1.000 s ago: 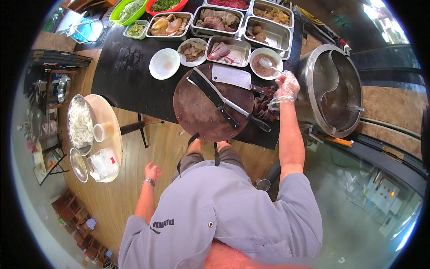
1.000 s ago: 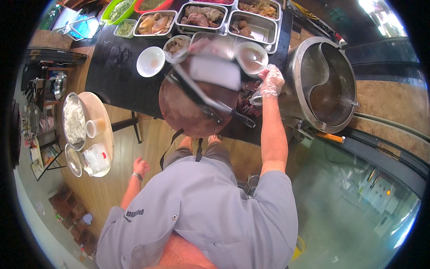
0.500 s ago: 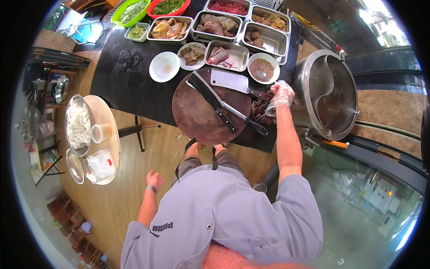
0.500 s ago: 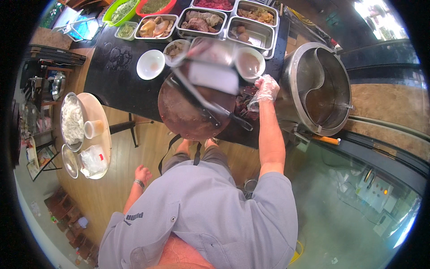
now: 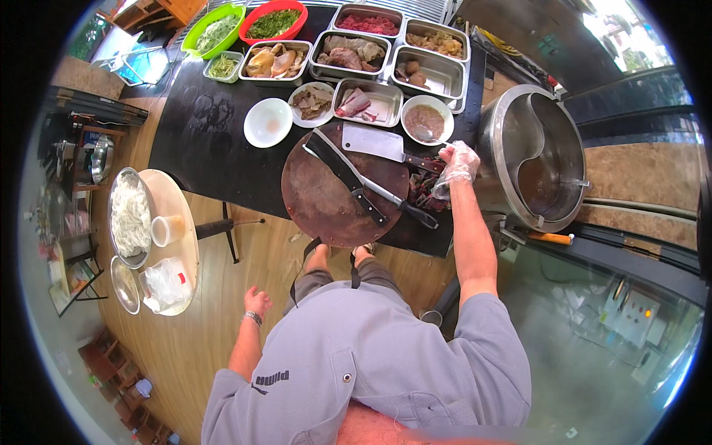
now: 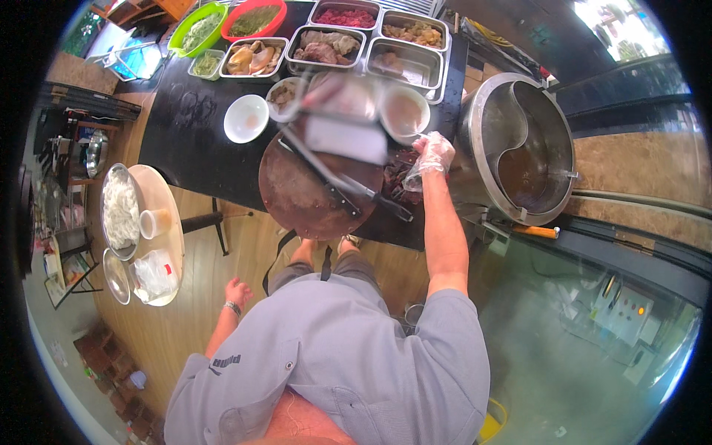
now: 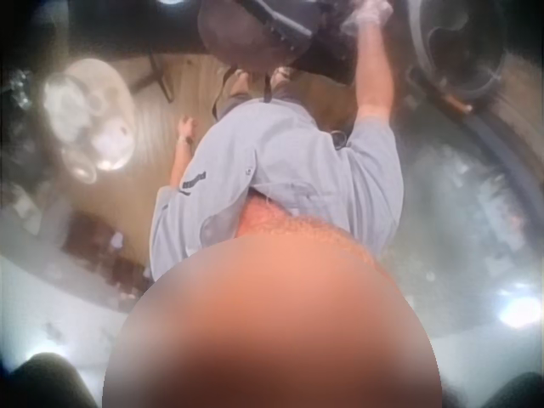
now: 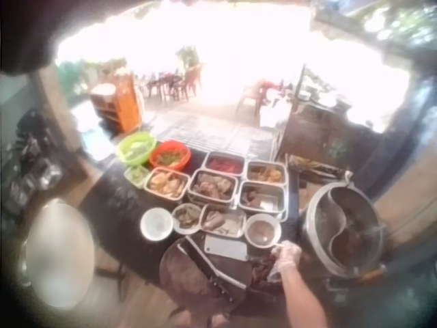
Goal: The person assembles bowls of noodle soup by placing noodles, sliced meat, and vegetables into bowls, then ladles broth over the ingredients. The person hands the completed bowls to a coworker for serving.
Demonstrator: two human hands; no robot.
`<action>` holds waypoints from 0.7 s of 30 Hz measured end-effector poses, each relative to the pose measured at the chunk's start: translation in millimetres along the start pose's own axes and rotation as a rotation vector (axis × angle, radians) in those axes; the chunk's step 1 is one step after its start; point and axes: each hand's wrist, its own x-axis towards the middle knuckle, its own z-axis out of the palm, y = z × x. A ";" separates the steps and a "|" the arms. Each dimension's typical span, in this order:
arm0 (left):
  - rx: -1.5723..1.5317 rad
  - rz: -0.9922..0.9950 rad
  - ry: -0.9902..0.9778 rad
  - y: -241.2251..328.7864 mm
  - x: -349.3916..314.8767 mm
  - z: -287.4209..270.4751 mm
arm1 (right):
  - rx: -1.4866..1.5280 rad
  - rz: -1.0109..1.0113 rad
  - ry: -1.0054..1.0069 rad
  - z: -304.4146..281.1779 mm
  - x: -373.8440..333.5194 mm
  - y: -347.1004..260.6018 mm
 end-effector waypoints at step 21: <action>0.094 0.024 -0.072 38.2 23.6 27.7 | 0.528 -0.119 -0.090 -136.5 0.7 -126.7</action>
